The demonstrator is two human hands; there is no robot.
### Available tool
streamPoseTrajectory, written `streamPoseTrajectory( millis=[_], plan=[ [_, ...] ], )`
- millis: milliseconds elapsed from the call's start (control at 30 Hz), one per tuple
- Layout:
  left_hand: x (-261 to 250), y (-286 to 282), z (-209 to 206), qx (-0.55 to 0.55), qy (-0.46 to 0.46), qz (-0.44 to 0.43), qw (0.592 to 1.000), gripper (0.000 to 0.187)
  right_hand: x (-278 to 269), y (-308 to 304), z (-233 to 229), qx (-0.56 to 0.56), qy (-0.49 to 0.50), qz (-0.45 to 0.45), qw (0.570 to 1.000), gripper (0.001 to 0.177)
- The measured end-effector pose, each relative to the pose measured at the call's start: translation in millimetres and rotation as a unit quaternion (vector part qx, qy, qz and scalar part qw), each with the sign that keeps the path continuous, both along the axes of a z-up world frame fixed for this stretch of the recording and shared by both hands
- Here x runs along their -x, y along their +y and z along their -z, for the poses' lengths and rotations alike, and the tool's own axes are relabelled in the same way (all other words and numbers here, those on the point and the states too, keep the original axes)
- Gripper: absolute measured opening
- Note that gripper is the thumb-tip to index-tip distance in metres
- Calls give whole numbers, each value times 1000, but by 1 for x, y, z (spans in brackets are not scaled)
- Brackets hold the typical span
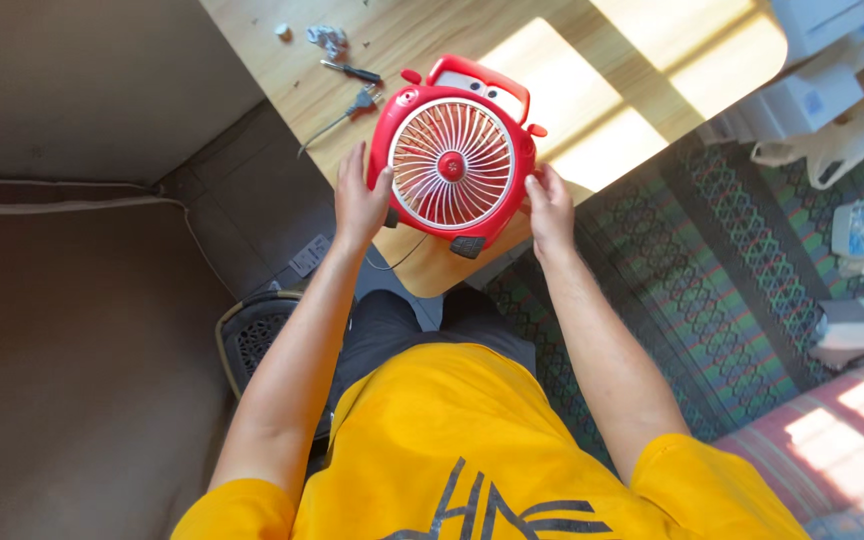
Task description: The person assembles a red portable fan by attaching the front grille, inserting the fan blade, and securing the center cap. They then use a screwdriver to fasten screws on the back of the fan housing.
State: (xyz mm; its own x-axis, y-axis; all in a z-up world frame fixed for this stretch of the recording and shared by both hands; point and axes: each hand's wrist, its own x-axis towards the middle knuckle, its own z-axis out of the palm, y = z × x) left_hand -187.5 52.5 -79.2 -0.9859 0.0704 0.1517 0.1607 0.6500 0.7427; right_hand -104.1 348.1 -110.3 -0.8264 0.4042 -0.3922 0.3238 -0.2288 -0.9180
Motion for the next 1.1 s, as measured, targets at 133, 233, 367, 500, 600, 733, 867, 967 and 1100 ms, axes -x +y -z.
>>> streamPoseTrajectory(
  millis=[133, 233, 367, 500, 600, 733, 867, 967, 1100],
  plan=[
    [22, 10, 14, -18, -79, 9, 997, 57, -3, -12, -6, 99, 23, 0, 995, 49],
    [31, 6, 9, -18, -121, 20, 992, 58, 2, -20, -14, 58, 40, -1, 997, 47],
    [37, 0, 1, -73, -177, 22, 981, 57, 4, -27, -22, 44, 32, 37, 998, 47],
    [41, -3, -1, -68, -135, 56, 987, 54, 5, -32, -31, 45, -2, 63, 997, 45],
    [41, -7, 2, -72, -141, 74, 985, 54, -2, -40, -46, 10, 5, 60, 998, 45],
    [46, -7, 14, -128, -214, 91, 964, 52, -10, -54, -73, -89, -3, 91, 992, 46],
    [49, 2, 45, -205, -325, 105, 917, 51, -21, -68, -100, -138, 36, 117, 983, 47],
    [50, 14, 74, -281, -347, 128, 886, 49, -29, -73, -113, -257, 51, 95, 960, 50],
    [46, 34, 102, -351, -391, 123, 842, 49, -28, -76, -118, -260, 119, 56, 957, 66]
  ],
)
